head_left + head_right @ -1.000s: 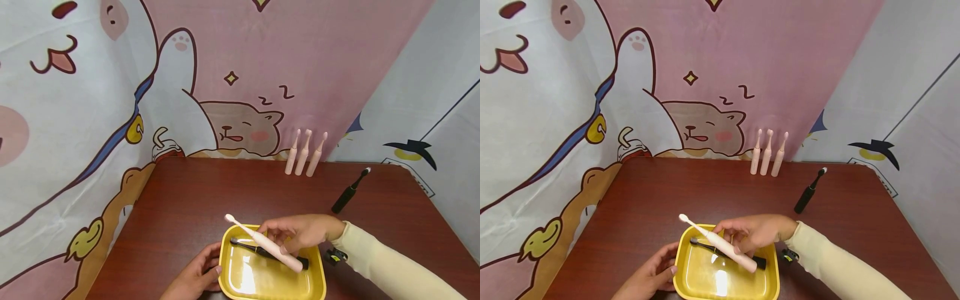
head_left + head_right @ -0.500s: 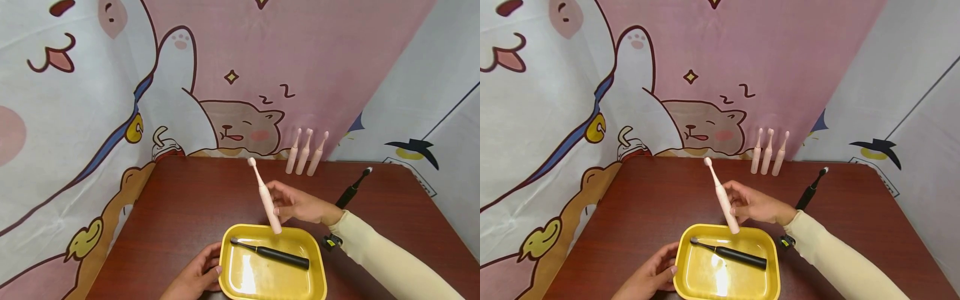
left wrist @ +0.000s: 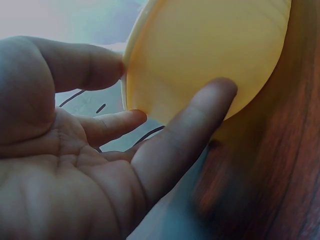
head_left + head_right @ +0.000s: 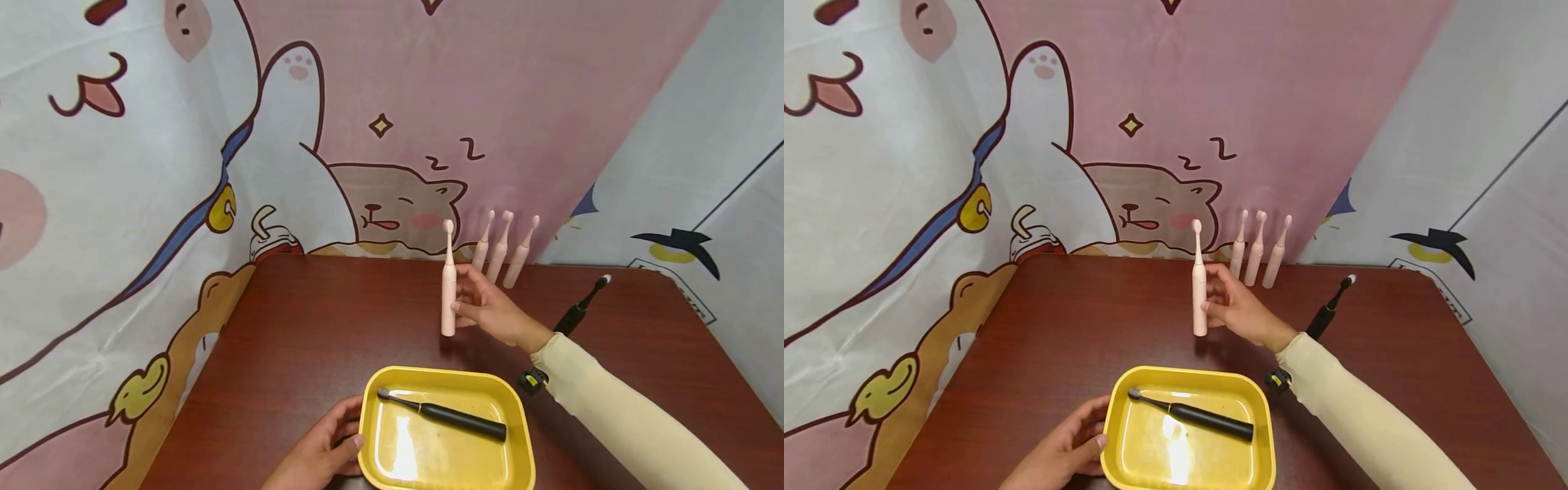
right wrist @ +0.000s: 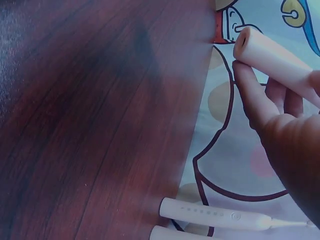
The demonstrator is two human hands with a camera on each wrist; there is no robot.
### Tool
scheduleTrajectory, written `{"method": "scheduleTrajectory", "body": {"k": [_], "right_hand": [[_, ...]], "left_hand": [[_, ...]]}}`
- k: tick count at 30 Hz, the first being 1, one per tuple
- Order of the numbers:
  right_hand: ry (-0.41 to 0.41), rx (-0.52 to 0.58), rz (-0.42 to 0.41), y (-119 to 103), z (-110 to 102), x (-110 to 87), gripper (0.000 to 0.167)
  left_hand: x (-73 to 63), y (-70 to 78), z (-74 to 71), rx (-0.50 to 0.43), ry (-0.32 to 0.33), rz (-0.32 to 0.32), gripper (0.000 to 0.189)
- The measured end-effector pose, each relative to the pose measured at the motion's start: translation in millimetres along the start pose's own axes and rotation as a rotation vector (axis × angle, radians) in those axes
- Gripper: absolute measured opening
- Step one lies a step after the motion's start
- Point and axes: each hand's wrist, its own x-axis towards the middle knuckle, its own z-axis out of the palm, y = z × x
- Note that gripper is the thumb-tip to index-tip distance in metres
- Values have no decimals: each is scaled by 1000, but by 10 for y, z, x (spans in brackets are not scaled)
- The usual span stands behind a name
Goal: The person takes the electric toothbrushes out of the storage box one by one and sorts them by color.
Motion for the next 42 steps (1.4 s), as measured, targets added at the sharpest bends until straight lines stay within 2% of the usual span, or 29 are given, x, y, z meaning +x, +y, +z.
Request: {"method": "scheduleTrajectory", "body": {"k": [12, 23, 28, 42], "right_hand": [[149, -92, -34, 110, -60, 110, 57], [301, -348, -98, 272, -171, 271, 53], [346, -420, -139, 326, -195, 321, 52], [466, -507, -186, 469, -252, 436, 52]], "left_hand": [[-3, 3, 1, -3, 1, 1, 62], [2, 8, -8, -10, 25, -16, 63], [4, 14, -14, -16, 30, -29, 64], [14, 7, -19, -43, 12, -34, 64]]}}
